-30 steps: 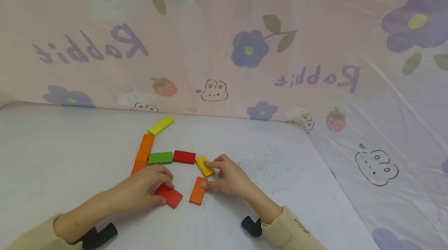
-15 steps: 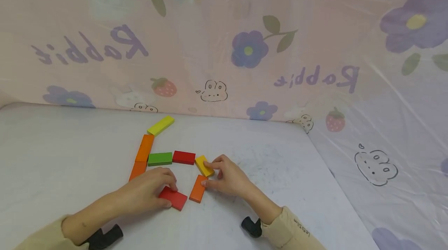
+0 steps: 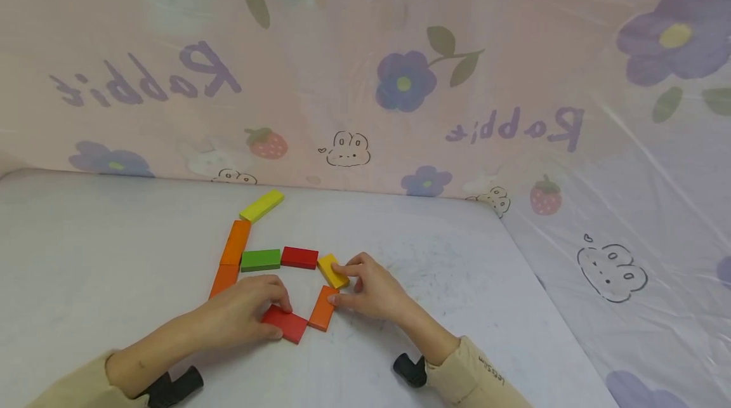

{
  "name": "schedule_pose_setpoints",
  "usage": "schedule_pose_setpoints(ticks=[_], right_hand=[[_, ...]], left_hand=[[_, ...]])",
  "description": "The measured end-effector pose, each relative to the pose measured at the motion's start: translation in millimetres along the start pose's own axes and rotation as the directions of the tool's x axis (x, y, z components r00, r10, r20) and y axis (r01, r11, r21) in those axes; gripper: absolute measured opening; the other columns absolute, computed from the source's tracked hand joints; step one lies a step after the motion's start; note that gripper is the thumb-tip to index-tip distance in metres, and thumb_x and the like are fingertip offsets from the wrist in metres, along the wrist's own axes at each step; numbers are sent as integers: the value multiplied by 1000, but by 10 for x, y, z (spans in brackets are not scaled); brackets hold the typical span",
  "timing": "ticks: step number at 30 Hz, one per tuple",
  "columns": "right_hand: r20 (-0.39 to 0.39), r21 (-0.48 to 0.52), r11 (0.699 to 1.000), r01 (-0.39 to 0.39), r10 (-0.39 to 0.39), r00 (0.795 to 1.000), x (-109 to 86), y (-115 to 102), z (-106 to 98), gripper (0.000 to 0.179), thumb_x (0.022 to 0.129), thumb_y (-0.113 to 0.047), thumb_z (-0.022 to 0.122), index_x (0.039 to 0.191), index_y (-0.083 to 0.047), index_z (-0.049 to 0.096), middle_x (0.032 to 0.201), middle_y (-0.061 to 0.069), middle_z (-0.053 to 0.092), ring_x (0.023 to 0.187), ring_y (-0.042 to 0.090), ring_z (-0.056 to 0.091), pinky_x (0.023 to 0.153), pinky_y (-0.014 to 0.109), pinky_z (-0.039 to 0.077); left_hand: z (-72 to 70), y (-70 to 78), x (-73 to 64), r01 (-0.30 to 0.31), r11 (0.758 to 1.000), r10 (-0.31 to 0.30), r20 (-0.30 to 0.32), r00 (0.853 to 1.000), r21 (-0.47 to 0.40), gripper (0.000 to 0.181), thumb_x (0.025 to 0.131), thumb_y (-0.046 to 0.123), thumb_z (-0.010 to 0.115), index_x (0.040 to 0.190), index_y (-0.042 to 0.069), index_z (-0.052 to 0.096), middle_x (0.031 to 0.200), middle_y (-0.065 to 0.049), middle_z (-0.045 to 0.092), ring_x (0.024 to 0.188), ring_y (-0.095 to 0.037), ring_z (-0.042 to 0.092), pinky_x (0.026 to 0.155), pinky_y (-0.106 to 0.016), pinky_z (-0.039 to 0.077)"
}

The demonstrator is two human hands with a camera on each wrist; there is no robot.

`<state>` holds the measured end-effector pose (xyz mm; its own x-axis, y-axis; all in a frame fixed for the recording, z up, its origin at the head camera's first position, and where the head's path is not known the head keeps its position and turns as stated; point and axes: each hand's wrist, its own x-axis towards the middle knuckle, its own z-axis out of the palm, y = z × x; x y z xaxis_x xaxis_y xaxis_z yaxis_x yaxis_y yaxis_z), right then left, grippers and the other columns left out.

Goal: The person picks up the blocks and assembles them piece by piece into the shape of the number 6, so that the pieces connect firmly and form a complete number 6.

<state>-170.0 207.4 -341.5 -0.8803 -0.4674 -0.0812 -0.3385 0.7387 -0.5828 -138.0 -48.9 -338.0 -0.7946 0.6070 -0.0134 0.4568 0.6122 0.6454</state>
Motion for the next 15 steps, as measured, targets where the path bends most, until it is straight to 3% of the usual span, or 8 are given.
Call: schedule_pose_setpoints(ticks=[8,12,15], right_hand=[[-1,10,1000,-10,10,1000,5,3,13,56,83,-31,75,133,-10,58,113,7,54,79,17,53,60,20,44],[-6,-2,1000,-8,8,1000,12,12,16,55,83,-32,75,132,-10,60,112,6,54,75,12,52,59,20,44],[-7,-3,1000,-3,3,1000,12,15,12,55,83,-32,75,131,-10,60,112,6,54,74,11,51,58,20,44]], left_hand=[[8,-1,-22,14,1000,-14,15,1000,24,27,74,23,82,96,15,69,92,9,57,86,-10,51,73,-26,49],[-42,-13,-64,25,999,-26,17,1000,21,32,77,26,80,104,13,68,101,6,60,97,-13,53,84,-35,52],[-128,-43,-124,55,998,-55,-15,998,4,28,81,24,77,106,15,67,108,4,61,104,-17,54,92,-44,50]])
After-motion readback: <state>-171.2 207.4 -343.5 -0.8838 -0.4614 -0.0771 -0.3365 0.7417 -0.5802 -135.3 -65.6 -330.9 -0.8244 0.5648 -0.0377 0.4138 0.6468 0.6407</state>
